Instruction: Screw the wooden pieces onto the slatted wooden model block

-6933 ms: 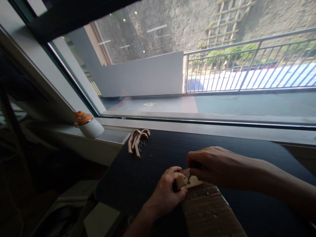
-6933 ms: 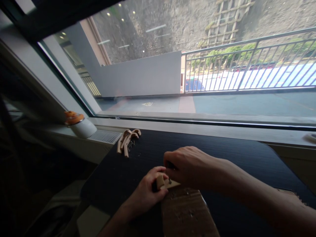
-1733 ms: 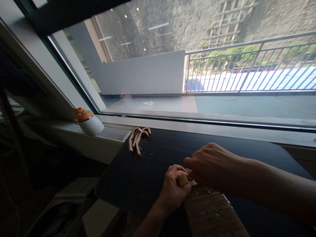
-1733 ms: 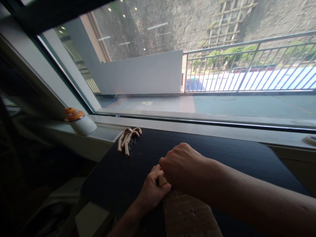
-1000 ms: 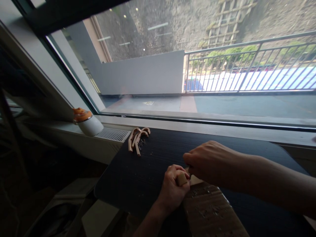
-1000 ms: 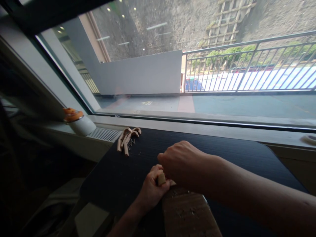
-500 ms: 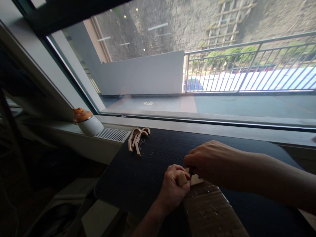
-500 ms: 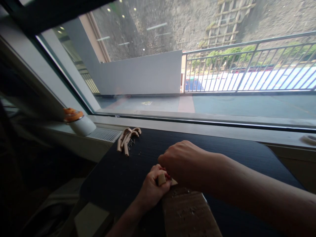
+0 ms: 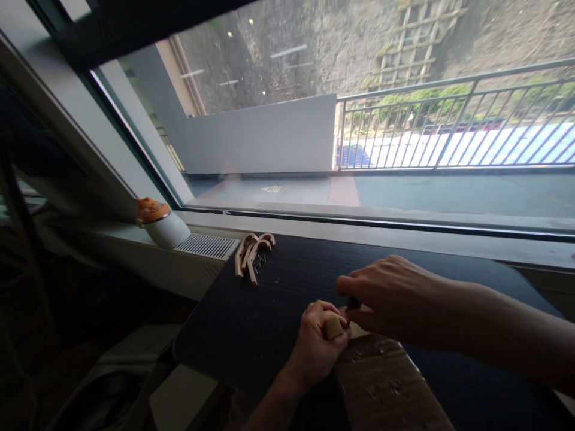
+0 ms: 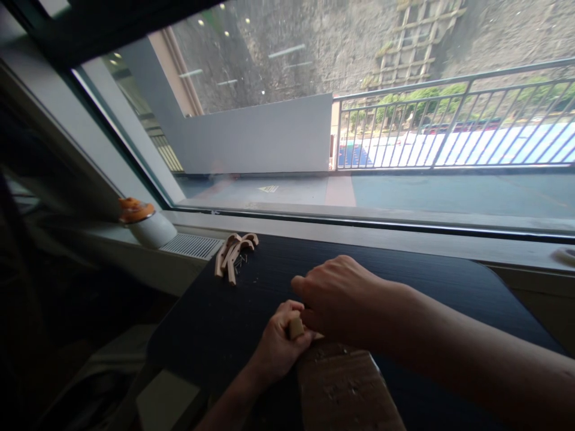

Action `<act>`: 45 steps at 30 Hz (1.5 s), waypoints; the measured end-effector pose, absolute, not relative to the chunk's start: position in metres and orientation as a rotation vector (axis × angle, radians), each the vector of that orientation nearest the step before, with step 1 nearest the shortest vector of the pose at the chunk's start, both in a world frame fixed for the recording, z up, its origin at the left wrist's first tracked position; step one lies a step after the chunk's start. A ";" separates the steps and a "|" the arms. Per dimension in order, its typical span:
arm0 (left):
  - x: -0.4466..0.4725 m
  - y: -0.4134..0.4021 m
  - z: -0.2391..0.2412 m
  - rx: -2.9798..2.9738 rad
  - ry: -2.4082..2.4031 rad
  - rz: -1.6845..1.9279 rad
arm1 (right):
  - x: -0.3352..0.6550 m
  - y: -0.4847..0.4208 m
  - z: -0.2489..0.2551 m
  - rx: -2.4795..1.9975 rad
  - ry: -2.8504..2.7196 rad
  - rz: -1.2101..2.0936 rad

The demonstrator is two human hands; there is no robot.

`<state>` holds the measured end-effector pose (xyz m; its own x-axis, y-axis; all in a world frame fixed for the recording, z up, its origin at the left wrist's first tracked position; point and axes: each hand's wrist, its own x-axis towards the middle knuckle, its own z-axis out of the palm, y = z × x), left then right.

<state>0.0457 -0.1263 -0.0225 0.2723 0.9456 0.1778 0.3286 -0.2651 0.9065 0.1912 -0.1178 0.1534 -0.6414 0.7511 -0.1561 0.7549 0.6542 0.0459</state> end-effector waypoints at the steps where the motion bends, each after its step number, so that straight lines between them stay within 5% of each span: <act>1: 0.046 -0.126 -0.023 1.756 1.164 0.991 | 0.192 -0.118 0.154 1.201 2.736 -0.076; 45: 0.046 -0.126 -0.025 1.788 1.180 0.987 | 0.196 -0.118 0.154 1.154 2.766 -0.105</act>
